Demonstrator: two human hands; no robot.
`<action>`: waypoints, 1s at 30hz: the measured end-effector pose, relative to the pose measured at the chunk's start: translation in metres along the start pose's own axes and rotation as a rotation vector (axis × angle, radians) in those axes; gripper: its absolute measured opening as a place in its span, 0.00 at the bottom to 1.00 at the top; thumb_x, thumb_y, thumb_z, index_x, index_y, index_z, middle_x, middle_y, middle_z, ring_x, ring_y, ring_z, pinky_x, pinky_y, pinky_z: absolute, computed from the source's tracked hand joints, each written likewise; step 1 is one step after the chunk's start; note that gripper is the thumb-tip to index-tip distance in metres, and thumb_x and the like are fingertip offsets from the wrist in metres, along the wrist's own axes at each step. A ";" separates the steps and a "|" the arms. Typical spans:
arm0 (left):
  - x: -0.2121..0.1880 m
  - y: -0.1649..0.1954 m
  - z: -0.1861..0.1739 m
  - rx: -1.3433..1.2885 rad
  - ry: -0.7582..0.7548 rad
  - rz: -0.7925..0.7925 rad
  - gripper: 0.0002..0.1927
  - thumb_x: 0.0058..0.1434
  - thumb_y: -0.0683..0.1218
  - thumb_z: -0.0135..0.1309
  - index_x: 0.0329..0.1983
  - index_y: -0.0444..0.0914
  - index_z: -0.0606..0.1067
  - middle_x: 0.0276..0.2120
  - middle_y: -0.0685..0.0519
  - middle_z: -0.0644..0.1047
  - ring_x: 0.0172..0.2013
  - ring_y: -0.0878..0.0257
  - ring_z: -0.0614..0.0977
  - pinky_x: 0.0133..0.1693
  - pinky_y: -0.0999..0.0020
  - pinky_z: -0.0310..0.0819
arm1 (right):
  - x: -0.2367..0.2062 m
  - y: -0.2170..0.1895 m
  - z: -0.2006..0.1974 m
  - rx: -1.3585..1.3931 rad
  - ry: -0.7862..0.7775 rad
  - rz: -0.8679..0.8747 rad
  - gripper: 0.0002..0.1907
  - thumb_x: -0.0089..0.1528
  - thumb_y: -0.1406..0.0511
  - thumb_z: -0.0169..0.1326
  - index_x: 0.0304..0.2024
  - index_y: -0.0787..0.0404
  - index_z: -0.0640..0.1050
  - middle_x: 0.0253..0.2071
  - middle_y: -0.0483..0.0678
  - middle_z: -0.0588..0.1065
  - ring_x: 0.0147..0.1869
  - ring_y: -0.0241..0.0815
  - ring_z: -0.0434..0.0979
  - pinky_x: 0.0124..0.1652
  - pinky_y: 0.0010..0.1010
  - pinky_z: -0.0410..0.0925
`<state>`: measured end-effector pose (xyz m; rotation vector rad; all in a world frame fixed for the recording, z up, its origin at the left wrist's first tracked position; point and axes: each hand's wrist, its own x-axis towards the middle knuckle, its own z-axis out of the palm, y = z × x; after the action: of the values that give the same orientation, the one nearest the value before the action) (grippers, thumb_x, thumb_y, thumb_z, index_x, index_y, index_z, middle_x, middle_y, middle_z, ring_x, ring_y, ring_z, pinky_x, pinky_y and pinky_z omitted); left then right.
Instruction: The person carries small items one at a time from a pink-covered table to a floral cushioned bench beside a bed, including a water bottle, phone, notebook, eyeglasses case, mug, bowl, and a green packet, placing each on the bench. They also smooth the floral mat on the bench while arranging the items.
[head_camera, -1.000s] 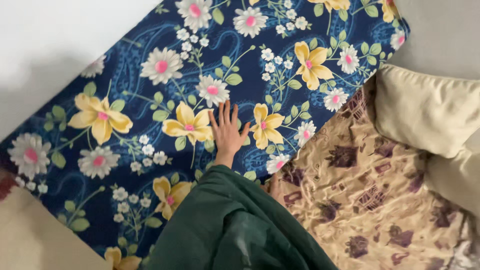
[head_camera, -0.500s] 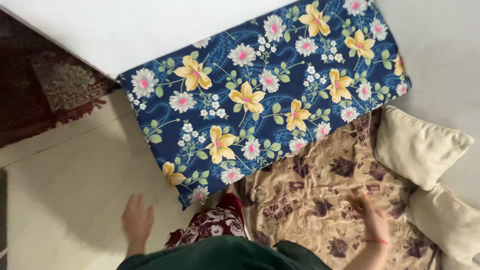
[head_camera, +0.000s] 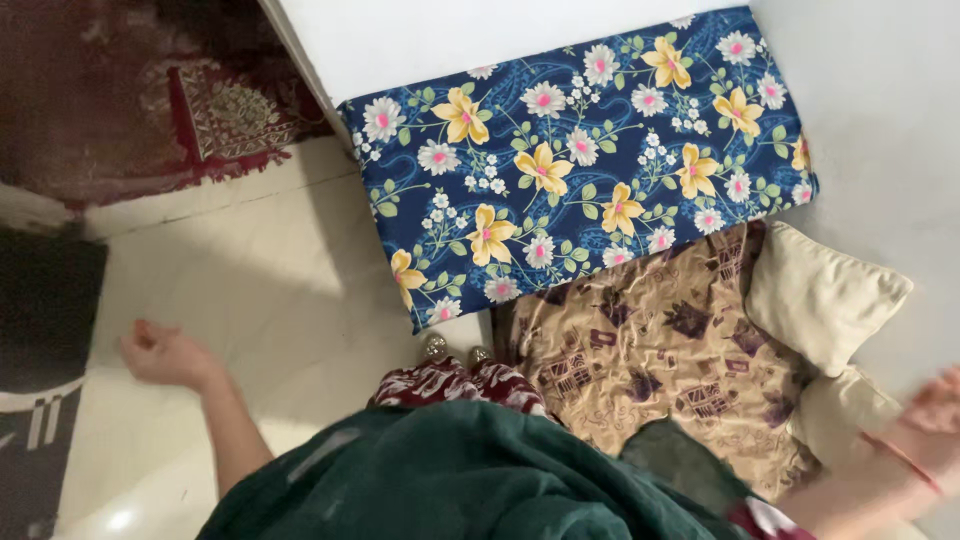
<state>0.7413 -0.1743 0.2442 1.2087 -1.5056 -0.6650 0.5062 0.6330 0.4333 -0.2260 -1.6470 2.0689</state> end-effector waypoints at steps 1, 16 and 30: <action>-0.021 0.025 0.014 0.184 -0.015 0.143 0.02 0.74 0.36 0.51 0.47 0.32 0.73 0.44 0.44 0.76 0.48 0.50 0.76 0.50 0.52 0.71 | -0.001 0.021 0.040 0.088 -0.098 0.077 0.20 0.73 0.50 0.47 0.49 0.58 0.78 0.52 0.48 0.80 0.59 0.43 0.78 0.60 0.42 0.66; -0.256 0.172 -0.032 -0.200 -0.552 0.405 0.30 0.81 0.59 0.34 0.78 0.38 0.59 0.76 0.43 0.62 0.79 0.50 0.60 0.76 0.48 0.49 | -0.293 0.068 0.305 0.319 -1.441 0.896 0.43 0.71 0.40 0.35 0.73 0.68 0.62 0.73 0.58 0.63 0.79 0.55 0.59 0.73 0.48 0.54; -0.253 0.240 -0.292 -0.394 0.098 0.202 0.32 0.82 0.65 0.38 0.79 0.43 0.56 0.77 0.54 0.50 0.77 0.61 0.53 0.77 0.65 0.46 | -0.485 0.103 0.235 0.038 -1.947 0.425 0.29 0.73 0.52 0.37 0.68 0.65 0.66 0.61 0.53 0.69 0.65 0.45 0.69 0.63 0.37 0.64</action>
<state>0.9179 0.1925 0.4466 0.7680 -1.3176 -0.7144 0.8034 0.1865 0.3167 2.2735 -2.3997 2.5609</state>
